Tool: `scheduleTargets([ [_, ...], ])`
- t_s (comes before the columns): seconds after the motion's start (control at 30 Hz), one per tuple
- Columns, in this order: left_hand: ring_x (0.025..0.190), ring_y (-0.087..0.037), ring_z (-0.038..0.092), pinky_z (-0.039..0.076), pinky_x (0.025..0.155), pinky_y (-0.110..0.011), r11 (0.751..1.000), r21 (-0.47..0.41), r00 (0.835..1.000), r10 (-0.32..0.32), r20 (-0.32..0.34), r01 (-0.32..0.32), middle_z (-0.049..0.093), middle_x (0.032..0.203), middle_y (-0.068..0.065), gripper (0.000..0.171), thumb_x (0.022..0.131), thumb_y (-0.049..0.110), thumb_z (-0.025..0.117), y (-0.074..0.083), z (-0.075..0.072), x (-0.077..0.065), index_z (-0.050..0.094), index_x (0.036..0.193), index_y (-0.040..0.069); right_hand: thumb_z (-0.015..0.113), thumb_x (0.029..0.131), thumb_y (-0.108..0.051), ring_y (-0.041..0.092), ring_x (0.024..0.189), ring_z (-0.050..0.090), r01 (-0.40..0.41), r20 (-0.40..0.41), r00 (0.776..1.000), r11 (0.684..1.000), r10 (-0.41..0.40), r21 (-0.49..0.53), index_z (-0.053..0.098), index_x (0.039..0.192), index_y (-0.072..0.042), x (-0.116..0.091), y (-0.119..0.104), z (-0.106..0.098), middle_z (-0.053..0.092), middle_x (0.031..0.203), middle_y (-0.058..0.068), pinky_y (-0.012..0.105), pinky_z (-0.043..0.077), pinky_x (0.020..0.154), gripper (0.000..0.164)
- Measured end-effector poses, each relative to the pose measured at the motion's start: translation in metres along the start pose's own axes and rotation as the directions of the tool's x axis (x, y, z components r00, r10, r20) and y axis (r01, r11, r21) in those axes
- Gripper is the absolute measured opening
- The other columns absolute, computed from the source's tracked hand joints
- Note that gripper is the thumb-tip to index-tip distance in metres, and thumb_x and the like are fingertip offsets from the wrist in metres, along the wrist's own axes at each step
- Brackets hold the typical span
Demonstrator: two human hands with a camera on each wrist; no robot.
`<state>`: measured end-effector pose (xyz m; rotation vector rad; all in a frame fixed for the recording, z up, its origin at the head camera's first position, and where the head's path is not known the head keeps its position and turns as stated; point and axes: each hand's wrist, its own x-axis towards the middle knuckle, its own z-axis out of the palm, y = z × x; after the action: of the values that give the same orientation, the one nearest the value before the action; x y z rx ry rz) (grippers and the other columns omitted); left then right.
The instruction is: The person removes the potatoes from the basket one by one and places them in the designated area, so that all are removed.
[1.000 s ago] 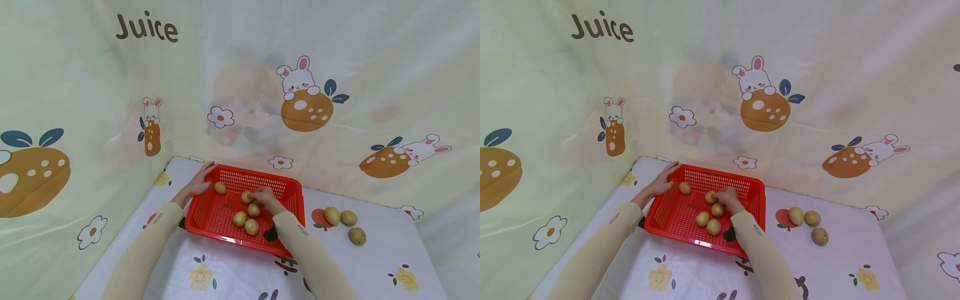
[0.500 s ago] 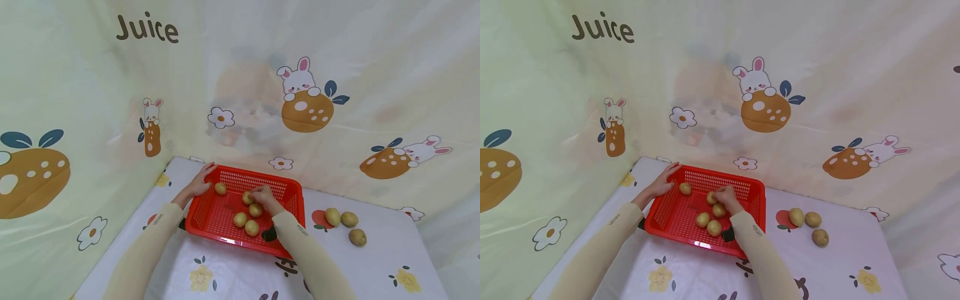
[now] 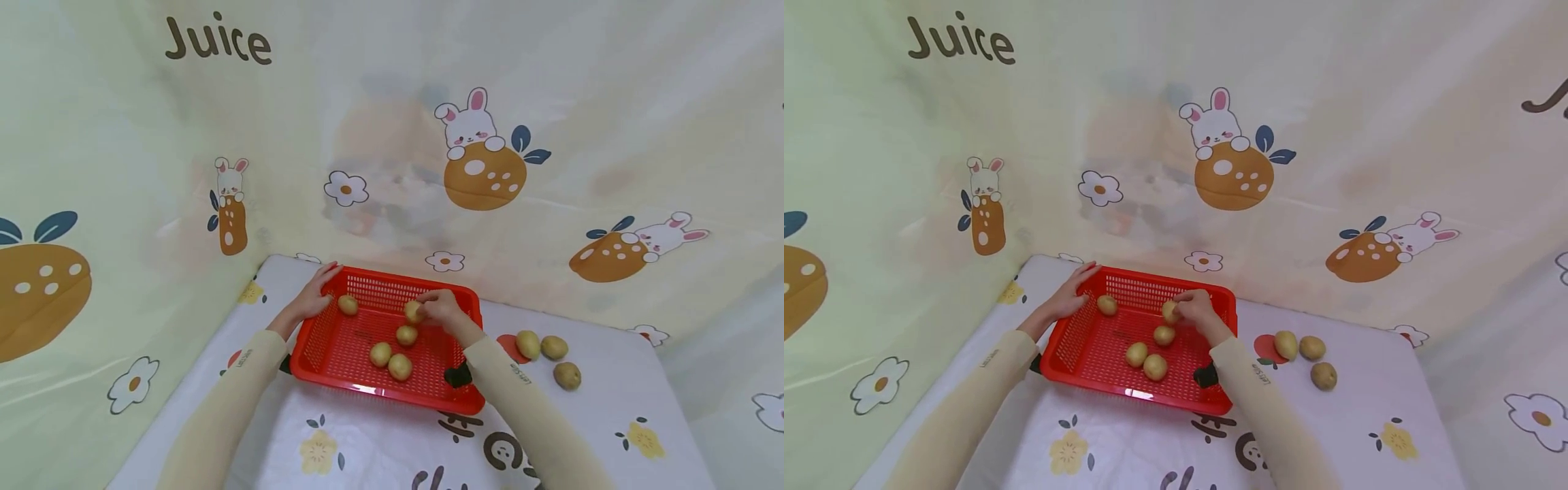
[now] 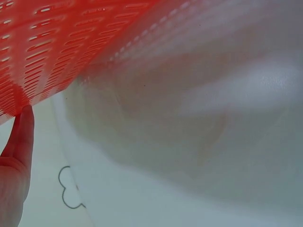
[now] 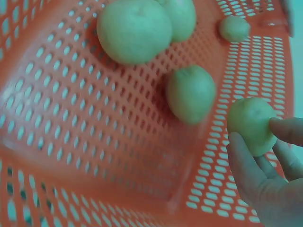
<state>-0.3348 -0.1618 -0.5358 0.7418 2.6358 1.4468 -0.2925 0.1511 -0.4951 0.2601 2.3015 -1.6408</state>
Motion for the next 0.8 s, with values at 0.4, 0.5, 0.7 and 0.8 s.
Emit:
scheduleTargets([
  [0.4,0.146,-0.044,0.014,0.025,0.11,-0.061,0.999,0.048,1.0,-0.005,0.007,0.005,0.016,0.159,-0.024,0.072,0.082,-0.015,0.044,0.001,-0.007,0.005,0.032,0.152,-0.001,0.06,0.093,0.001,0.022,0.086,0.064,-0.017,0.063,0.998,0.99,0.008,0.138,0.053,0.134,0.01,-0.022,-0.019,-0.055,0.053,0.129,0.027,0.044,0.052,0.089,0.043],
  [0.5,0.146,-0.044,0.015,0.025,0.11,-0.061,0.999,0.034,1.0,0.003,0.001,-0.003,0.017,0.159,-0.024,0.072,0.082,-0.015,0.045,0.002,-0.004,0.003,0.032,0.152,-0.002,0.058,0.094,0.0,0.022,0.088,0.065,-0.018,0.071,0.997,0.99,0.008,0.143,0.051,0.137,0.01,-0.032,-0.016,-0.074,0.052,0.131,0.028,0.044,0.051,0.091,0.045],
  [0.7,0.146,-0.045,0.014,0.023,0.111,-0.062,1.0,0.023,1.0,-0.015,0.011,0.015,0.016,0.159,-0.024,0.071,0.083,-0.015,0.045,0.001,0.002,-0.002,0.031,0.152,-0.003,0.058,0.096,-0.006,0.022,0.093,0.067,-0.047,0.05,0.998,0.994,0.042,0.103,0.046,0.142,0.006,-0.05,0.005,-0.118,0.052,0.135,0.027,0.04,0.052,0.091,0.049],
  [0.8,0.146,-0.044,0.013,0.023,0.111,-0.062,0.999,0.028,1.0,-0.02,0.012,0.02,0.015,0.16,-0.024,0.072,0.083,-0.014,0.045,0.002,0.001,0.001,0.031,0.152,-0.002,0.058,0.097,-0.008,0.023,0.099,0.066,-0.069,0.032,0.997,0.991,0.066,0.112,0.043,0.145,0.005,-0.059,0.019,-0.141,0.049,0.138,0.026,0.037,0.053,0.089,0.052],
])
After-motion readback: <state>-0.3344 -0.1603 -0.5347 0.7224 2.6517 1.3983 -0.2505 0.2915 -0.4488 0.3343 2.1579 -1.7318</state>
